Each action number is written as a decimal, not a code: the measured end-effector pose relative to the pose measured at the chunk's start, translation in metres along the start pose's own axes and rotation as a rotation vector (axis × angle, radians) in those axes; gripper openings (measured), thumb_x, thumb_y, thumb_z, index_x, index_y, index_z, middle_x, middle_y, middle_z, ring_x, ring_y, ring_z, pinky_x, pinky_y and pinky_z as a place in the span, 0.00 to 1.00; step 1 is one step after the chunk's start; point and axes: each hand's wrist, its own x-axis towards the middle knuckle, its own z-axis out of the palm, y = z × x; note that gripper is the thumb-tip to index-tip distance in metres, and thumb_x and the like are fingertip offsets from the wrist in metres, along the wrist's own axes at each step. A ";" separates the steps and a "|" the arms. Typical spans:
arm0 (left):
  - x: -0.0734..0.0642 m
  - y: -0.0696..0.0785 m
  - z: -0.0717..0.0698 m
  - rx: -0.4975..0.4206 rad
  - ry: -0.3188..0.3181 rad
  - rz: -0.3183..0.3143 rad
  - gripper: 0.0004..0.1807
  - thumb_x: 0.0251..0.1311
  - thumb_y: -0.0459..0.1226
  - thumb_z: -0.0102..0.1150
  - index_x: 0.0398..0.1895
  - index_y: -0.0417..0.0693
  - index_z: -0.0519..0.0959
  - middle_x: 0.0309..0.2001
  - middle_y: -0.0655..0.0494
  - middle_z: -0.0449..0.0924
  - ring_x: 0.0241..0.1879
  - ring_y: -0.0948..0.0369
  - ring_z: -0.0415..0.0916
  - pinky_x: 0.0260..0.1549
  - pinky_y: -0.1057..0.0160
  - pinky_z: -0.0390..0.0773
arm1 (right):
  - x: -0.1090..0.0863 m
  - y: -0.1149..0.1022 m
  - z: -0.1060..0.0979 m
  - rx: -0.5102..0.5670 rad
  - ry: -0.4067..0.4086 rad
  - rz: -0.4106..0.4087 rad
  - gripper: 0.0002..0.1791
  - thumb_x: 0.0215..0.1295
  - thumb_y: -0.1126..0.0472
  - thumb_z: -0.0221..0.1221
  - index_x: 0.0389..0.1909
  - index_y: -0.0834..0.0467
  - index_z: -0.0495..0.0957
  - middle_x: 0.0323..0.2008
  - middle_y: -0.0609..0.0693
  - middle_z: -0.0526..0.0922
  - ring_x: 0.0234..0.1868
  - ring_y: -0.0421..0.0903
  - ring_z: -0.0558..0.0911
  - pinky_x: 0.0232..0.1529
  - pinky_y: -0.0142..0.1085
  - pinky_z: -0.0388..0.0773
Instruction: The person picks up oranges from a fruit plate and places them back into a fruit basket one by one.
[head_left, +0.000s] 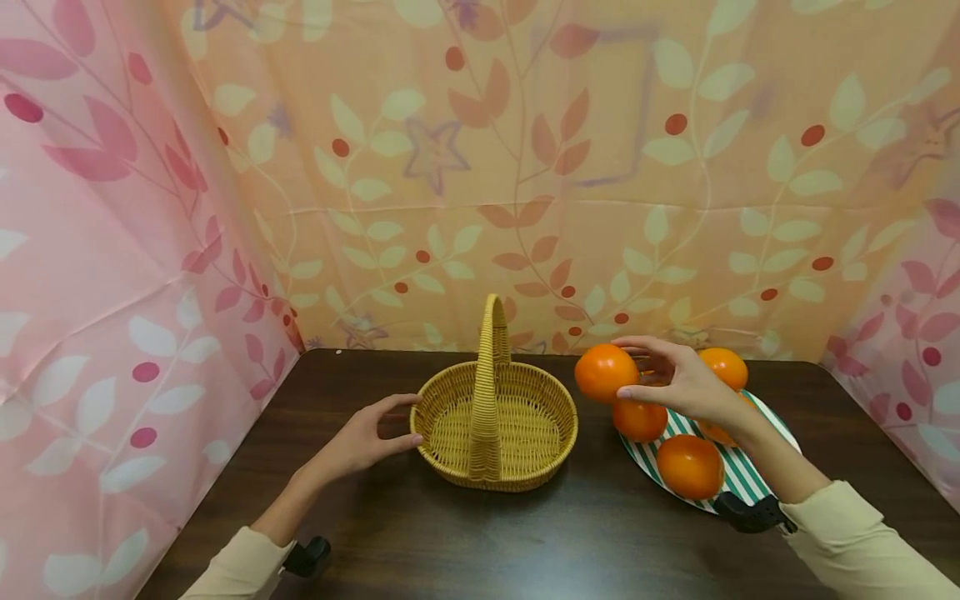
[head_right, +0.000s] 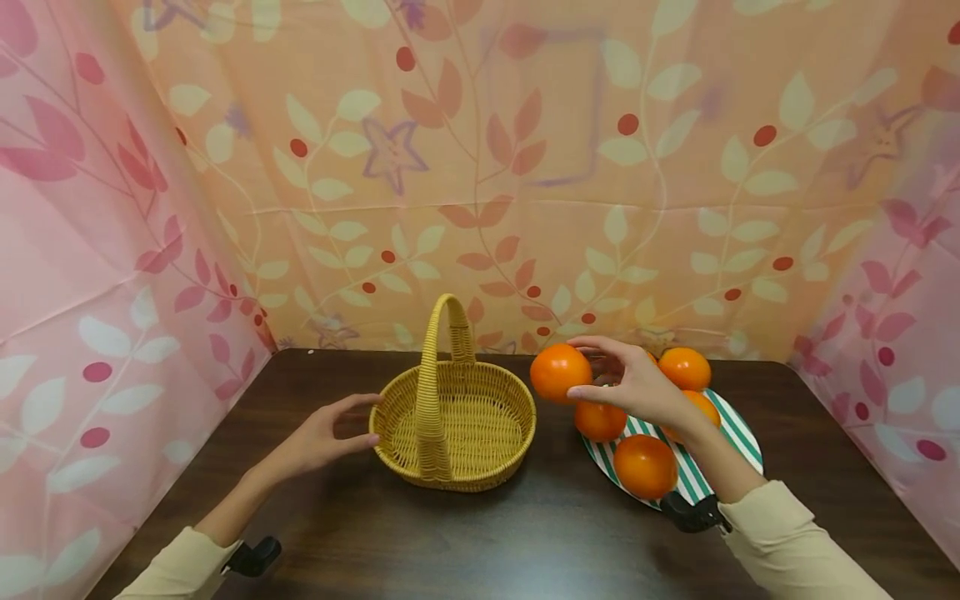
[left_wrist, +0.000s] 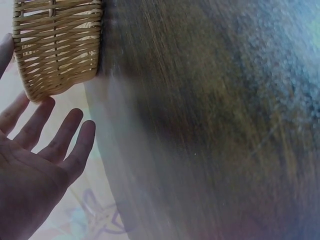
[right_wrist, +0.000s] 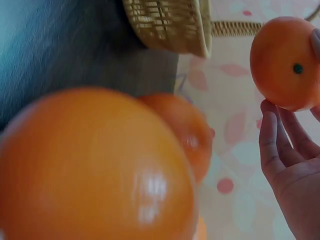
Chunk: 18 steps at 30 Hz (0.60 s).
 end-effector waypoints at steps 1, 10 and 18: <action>0.000 0.000 0.000 0.004 0.001 -0.002 0.37 0.63 0.47 0.70 0.72 0.44 0.70 0.68 0.46 0.71 0.62 0.38 0.71 0.54 0.36 0.75 | 0.003 -0.001 0.004 0.002 -0.003 -0.009 0.33 0.64 0.67 0.69 0.70 0.57 0.71 0.61 0.56 0.78 0.55 0.55 0.80 0.50 0.41 0.82; -0.001 0.001 -0.001 0.026 0.005 -0.003 0.36 0.63 0.47 0.70 0.71 0.45 0.71 0.67 0.45 0.72 0.62 0.38 0.71 0.53 0.36 0.75 | 0.019 -0.001 0.045 0.065 0.013 -0.056 0.35 0.58 0.68 0.73 0.68 0.58 0.73 0.59 0.56 0.79 0.48 0.53 0.84 0.43 0.45 0.84; -0.001 0.002 0.000 0.030 -0.001 -0.001 0.37 0.63 0.48 0.70 0.71 0.44 0.70 0.68 0.46 0.71 0.63 0.37 0.70 0.56 0.34 0.72 | 0.016 0.011 0.069 0.062 0.064 -0.076 0.36 0.57 0.67 0.74 0.67 0.60 0.73 0.59 0.57 0.80 0.49 0.52 0.84 0.42 0.41 0.85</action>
